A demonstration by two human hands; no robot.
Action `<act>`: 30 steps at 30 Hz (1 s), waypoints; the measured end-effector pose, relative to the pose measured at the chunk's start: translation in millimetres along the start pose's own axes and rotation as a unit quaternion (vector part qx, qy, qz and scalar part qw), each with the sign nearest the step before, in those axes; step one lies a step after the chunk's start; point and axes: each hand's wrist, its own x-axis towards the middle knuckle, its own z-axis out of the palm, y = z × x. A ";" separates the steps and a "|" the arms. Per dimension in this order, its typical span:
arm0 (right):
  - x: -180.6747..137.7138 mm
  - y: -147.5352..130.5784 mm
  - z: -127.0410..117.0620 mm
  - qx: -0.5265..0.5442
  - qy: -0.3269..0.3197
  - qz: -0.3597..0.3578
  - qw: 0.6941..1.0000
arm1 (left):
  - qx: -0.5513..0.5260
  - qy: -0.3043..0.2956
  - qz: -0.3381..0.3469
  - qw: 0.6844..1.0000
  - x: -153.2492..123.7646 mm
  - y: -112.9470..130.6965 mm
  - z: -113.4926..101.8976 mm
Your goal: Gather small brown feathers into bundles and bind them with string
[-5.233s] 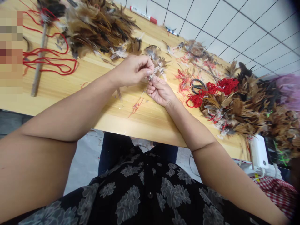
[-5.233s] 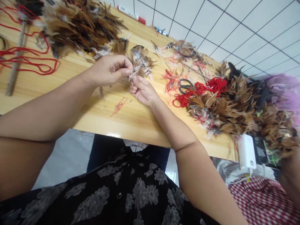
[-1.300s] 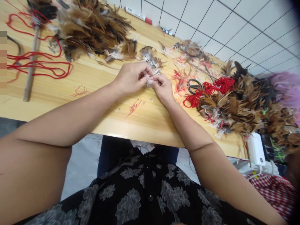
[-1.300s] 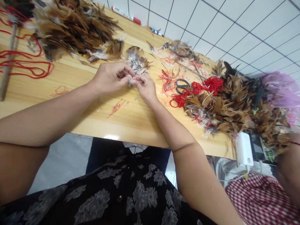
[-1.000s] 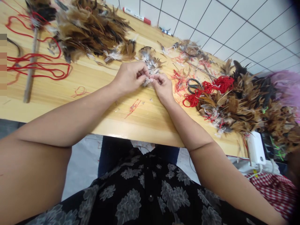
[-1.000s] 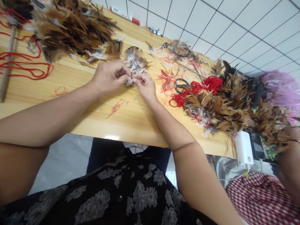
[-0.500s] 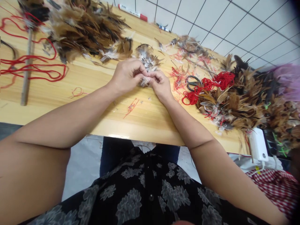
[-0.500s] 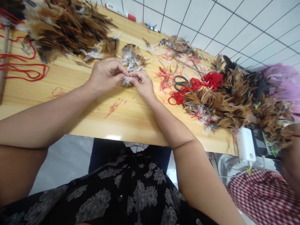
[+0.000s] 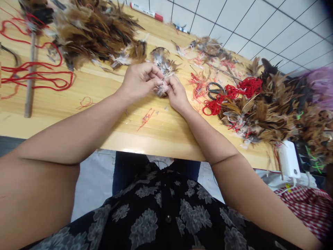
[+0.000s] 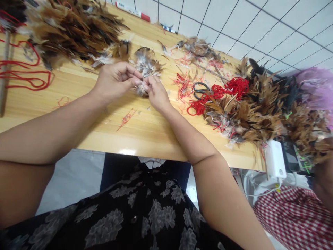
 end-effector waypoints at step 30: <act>8.5 -6.6 -31.5 0.021 -0.034 0.006 0.999 | -0.040 -0.037 0.023 0.998 13.9 -12.8 -21.7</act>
